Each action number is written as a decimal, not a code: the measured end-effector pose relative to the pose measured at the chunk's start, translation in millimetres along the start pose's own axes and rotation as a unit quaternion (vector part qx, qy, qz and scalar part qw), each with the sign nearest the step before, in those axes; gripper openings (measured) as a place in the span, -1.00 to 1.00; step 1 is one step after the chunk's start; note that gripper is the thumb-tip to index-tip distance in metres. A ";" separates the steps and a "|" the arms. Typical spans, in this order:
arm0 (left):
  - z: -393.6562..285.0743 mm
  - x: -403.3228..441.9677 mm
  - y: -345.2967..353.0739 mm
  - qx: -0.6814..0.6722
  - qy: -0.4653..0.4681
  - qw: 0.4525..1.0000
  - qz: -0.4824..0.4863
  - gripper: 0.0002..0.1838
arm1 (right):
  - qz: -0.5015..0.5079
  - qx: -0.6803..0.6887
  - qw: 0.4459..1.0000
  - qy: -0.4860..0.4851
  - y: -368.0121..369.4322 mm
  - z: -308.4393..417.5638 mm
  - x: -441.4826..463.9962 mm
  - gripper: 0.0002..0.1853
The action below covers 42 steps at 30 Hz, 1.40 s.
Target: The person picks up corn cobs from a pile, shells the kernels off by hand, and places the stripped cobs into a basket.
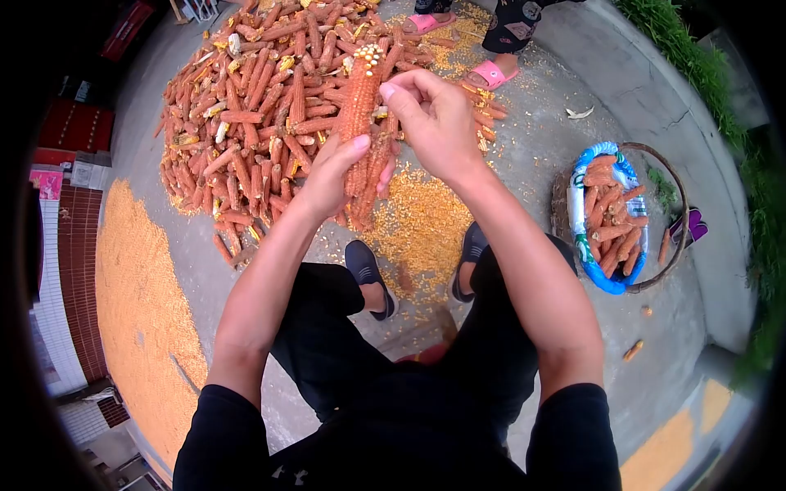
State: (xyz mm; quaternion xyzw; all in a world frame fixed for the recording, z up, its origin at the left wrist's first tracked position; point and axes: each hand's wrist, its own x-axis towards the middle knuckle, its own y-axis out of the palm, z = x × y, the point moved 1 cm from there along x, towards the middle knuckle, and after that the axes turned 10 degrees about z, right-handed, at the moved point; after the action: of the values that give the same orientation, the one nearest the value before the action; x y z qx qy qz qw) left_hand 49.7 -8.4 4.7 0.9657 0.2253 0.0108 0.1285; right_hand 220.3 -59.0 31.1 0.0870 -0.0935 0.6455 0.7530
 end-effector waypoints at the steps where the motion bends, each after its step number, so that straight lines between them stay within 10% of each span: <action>1: 2.1 0.2 0.4 0.052 0.000 0.999 0.007 -0.54 | -0.008 -0.007 1.000 -0.005 -2.4 -1.5 1.6 -0.74; 9: 23.1 0.9 5.7 0.309 0.012 0.949 -0.058 -0.65 | -0.098 -0.263 0.957 -0.075 4.4 0.2 -1.2 -0.59; 19: 0.5 -6.4 12.8 0.000 -0.029 0.996 0.080 -0.60 | -0.065 -0.139 0.983 -0.101 -1.5 -16.1 -4.1 -0.76; 24: 19.3 1.5 4.6 0.282 -0.026 0.956 -0.072 -0.65 | -0.035 0.028 0.999 0.016 0.0 -4.5 -2.3 -0.73; 28: 9.8 -1.9 10.5 0.441 -0.022 0.885 -0.149 -0.59 | -0.042 -0.104 0.993 -0.024 -3.4 -18.9 -0.8 -0.69; 42: 19.0 -5.8 1.6 0.372 -0.022 0.923 -0.102 -0.74 | -0.021 0.044 0.998 0.039 -1.9 -17.3 -2.2 -0.78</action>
State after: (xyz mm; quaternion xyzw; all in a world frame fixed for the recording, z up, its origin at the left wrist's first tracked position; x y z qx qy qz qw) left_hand 46.7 -16.8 -13.0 0.9160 0.3071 -0.1083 -0.2341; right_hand 222.4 -57.0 13.8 0.0968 -0.0339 0.6362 0.7647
